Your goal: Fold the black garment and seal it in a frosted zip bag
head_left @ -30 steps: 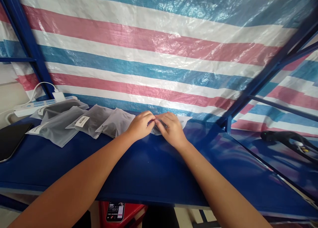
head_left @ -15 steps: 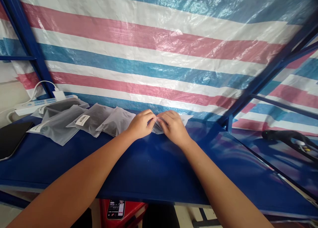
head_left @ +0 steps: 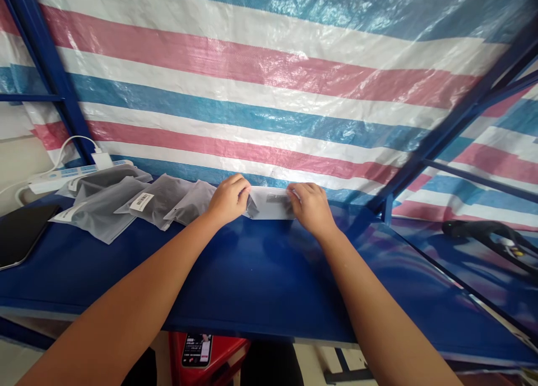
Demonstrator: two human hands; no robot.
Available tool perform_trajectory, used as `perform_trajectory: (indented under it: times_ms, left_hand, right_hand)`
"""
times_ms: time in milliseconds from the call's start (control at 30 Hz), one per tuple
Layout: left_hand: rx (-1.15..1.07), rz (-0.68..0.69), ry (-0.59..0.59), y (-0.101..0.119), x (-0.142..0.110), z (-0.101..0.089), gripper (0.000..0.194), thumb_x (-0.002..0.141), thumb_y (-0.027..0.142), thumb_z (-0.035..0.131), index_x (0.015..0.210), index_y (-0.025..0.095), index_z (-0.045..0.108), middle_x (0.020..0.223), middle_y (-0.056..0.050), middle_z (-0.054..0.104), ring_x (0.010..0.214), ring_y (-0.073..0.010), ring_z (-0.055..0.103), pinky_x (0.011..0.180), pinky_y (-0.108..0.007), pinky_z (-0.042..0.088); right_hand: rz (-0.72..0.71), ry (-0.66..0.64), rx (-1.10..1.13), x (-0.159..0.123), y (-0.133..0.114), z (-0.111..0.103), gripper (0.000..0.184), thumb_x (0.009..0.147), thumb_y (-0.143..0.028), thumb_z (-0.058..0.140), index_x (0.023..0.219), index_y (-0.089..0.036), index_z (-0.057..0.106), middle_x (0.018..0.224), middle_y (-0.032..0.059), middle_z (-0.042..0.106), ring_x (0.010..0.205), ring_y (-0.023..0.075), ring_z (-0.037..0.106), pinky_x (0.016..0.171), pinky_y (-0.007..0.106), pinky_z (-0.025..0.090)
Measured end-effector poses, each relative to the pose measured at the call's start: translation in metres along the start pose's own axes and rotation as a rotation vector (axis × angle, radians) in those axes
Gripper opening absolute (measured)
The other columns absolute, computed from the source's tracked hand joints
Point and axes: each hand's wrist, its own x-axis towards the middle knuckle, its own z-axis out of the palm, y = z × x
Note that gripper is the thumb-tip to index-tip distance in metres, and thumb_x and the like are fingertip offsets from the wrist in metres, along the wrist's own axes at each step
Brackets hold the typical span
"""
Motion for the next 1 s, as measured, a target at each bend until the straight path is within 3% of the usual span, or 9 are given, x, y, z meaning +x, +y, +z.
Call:
perform_trajectory:
  times_ms: [300, 800, 933, 1000]
  left_hand:
    - [0.052, -0.072, 0.062, -0.017, -0.001, -0.007, 0.016, 0.095, 0.019, 0.047, 0.081, 0.021, 0.055, 0.085, -0.003, 0.057, 0.083, -0.0184, 0.056, 0.072, -0.031, 0.045]
    - [0.049, -0.068, 0.050, -0.014, -0.002, -0.008, 0.017, 0.095, 0.018, 0.048, 0.079, 0.021, 0.053, 0.085, -0.003, 0.057, 0.082, -0.0176, 0.056, 0.070, -0.030, 0.045]
    - [0.031, -0.077, 0.049, -0.014, -0.003, -0.006, 0.011, 0.095, 0.019, 0.048, 0.097, 0.022, 0.059, 0.095, -0.004, 0.062, 0.089, -0.0181, 0.060, 0.075, -0.030, 0.048]
    - [0.026, -0.068, 0.026, -0.012, -0.004, -0.005, 0.018, 0.095, 0.018, 0.049, 0.109, 0.023, 0.059, 0.104, -0.004, 0.065, 0.095, -0.0187, 0.061, 0.079, -0.030, 0.049]
  right_hand:
    - [0.121, -0.052, -0.058, -0.005, 0.034, 0.006, 0.025, 0.100, -0.029, 0.040, 0.103, -0.020, 0.062, 0.093, 0.0115, 0.072, 0.087, 0.0299, 0.062, 0.080, 0.042, 0.040]
    - [0.186, -0.116, -0.034, -0.008, 0.042, -0.003, 0.024, 0.100, -0.029, 0.041, 0.108, -0.021, 0.063, 0.092, 0.0098, 0.073, 0.087, 0.0289, 0.066, 0.077, 0.039, 0.043]
    - [0.154, -0.067, 0.073, -0.008, 0.037, -0.001, 0.024, 0.098, -0.030, 0.045, 0.112, -0.020, 0.062, 0.104, 0.0109, 0.072, 0.094, 0.0297, 0.065, 0.080, 0.041, 0.047]
    - [0.093, -0.024, 0.092, -0.006, 0.033, 0.000, 0.025, 0.096, -0.028, 0.048, 0.115, -0.020, 0.062, 0.110, 0.0108, 0.072, 0.100, 0.0305, 0.064, 0.085, 0.043, 0.047]
